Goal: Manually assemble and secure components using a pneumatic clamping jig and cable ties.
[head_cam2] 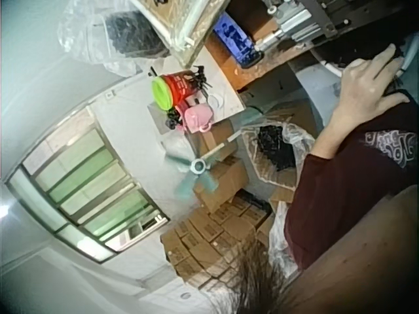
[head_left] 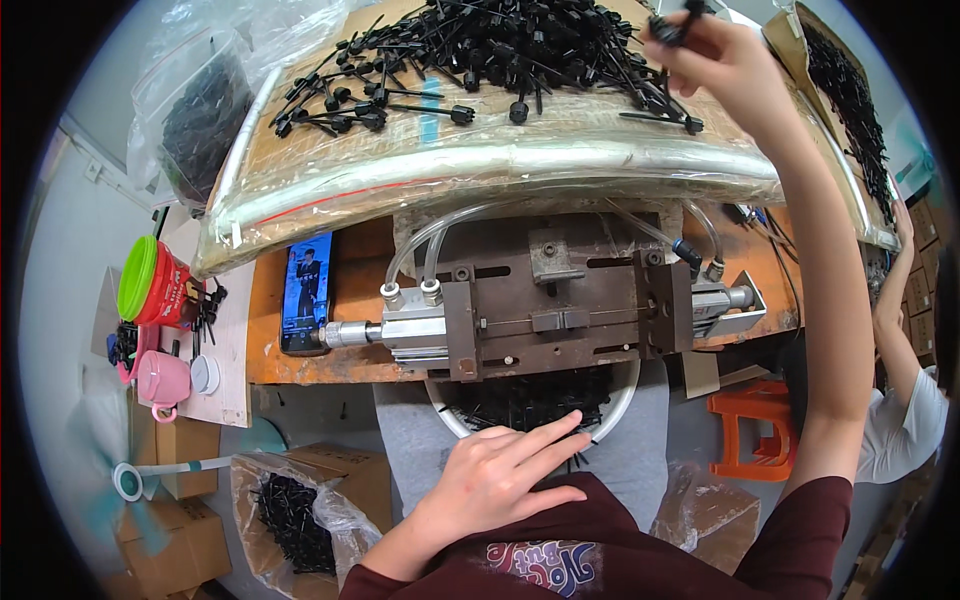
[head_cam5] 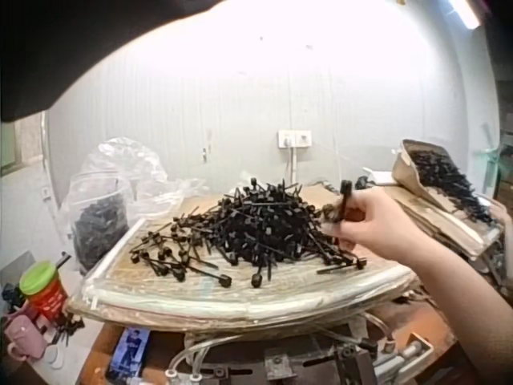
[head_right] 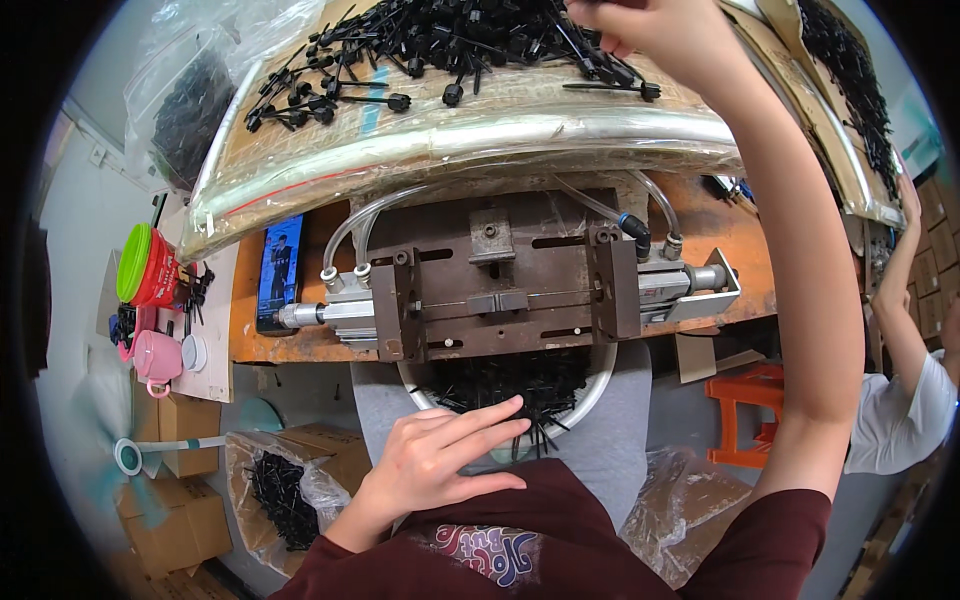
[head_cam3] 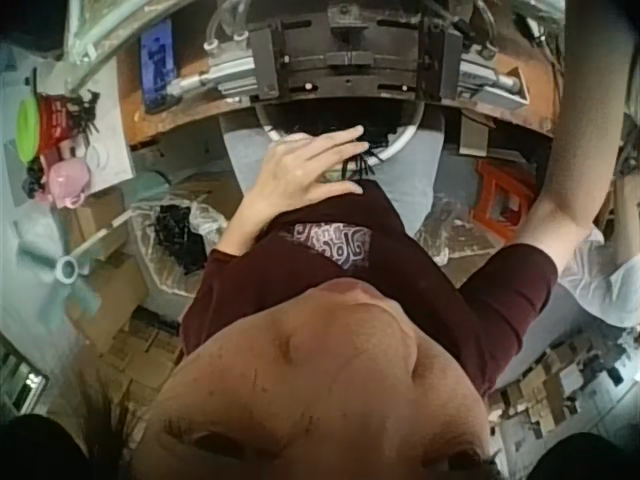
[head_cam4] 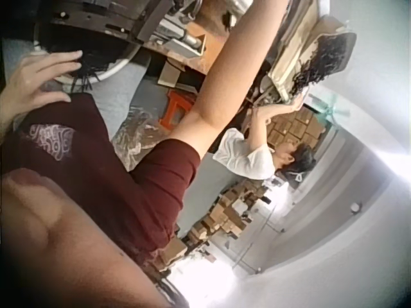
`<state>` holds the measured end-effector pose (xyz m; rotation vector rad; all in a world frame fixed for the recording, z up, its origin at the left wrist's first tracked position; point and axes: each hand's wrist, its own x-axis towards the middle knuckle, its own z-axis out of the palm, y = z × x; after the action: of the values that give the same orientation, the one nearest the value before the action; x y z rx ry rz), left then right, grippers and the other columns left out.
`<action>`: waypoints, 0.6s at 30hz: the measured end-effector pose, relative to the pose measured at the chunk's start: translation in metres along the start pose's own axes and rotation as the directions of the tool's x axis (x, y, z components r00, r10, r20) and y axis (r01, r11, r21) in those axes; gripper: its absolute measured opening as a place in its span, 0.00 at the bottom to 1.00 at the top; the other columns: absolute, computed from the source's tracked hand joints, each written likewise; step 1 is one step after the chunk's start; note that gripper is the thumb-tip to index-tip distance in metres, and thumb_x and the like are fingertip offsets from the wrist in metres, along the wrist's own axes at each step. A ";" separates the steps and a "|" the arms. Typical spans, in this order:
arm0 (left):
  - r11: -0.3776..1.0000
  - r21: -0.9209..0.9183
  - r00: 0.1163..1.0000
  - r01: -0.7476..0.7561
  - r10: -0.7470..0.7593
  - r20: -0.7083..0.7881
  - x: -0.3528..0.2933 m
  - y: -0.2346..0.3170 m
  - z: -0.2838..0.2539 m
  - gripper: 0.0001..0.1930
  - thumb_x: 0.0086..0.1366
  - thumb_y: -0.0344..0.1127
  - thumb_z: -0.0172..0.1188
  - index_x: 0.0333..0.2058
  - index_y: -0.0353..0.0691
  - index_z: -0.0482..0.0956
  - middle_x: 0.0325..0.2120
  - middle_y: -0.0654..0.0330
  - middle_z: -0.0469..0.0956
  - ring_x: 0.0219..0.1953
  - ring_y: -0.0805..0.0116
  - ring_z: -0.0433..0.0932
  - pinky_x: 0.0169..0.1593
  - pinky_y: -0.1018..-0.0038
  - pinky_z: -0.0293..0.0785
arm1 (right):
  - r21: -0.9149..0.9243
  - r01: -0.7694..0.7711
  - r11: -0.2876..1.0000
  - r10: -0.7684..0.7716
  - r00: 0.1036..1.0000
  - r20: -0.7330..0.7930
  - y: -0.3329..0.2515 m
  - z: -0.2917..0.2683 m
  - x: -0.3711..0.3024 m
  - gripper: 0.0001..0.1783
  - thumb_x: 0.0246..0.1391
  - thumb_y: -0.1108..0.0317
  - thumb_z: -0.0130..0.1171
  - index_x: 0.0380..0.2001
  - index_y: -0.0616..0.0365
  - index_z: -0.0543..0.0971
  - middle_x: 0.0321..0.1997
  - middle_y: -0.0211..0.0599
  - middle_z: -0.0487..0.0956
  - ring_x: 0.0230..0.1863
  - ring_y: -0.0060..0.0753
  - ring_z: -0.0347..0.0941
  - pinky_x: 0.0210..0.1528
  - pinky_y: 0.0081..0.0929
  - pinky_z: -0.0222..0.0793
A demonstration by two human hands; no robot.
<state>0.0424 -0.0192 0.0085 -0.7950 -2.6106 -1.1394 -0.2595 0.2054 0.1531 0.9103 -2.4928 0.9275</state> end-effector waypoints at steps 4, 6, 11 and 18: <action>0.995 -0.071 0.974 -0.069 0.052 -0.219 0.015 -0.001 -0.004 0.24 0.48 0.37 0.76 0.45 0.37 0.83 0.48 0.52 0.81 0.32 0.68 0.83 0.34 0.76 0.78 | 0.429 -0.107 0.897 0.166 0.981 -0.102 -0.024 -0.001 -0.030 0.21 0.59 0.55 0.63 0.47 0.61 0.80 0.38 0.34 0.83 0.32 0.17 0.74 0.40 0.17 0.70; 0.990 -0.102 0.937 -0.095 0.055 -0.345 0.027 0.002 -0.012 0.23 0.48 0.27 0.75 0.45 0.32 0.81 0.47 0.45 0.81 0.38 0.63 0.84 0.36 0.74 0.80 | 0.566 -0.090 0.820 0.161 0.984 -0.076 -0.048 0.016 -0.059 0.22 0.60 0.59 0.62 0.50 0.64 0.77 0.41 0.40 0.84 0.33 0.18 0.74 0.42 0.17 0.70; 0.860 -0.508 0.875 -0.047 -0.209 -0.436 0.037 0.010 -0.019 0.26 0.50 0.16 0.70 0.50 0.26 0.74 0.48 0.43 0.77 0.42 0.60 0.83 0.44 0.71 0.85 | 0.152 0.438 0.886 -0.435 0.899 -0.051 -0.101 0.053 -0.145 0.18 0.42 0.81 0.61 0.40 0.66 0.83 0.42 0.48 0.83 0.40 0.40 0.83 0.41 0.30 0.80; 0.952 -0.305 0.916 0.014 -0.135 -0.379 0.028 0.008 -0.009 0.22 0.46 0.23 0.76 0.43 0.32 0.83 0.37 0.54 0.80 0.34 0.67 0.82 0.38 0.75 0.81 | 0.170 0.401 0.900 -0.408 0.913 0.002 -0.100 0.088 -0.206 0.18 0.48 0.70 0.59 0.41 0.68 0.83 0.50 0.55 0.80 0.44 0.45 0.82 0.46 0.36 0.80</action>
<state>0.0222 -0.0104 0.0302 -0.4480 -2.1796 -1.5568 -0.0476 0.1808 0.0328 1.4448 -2.1476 0.9863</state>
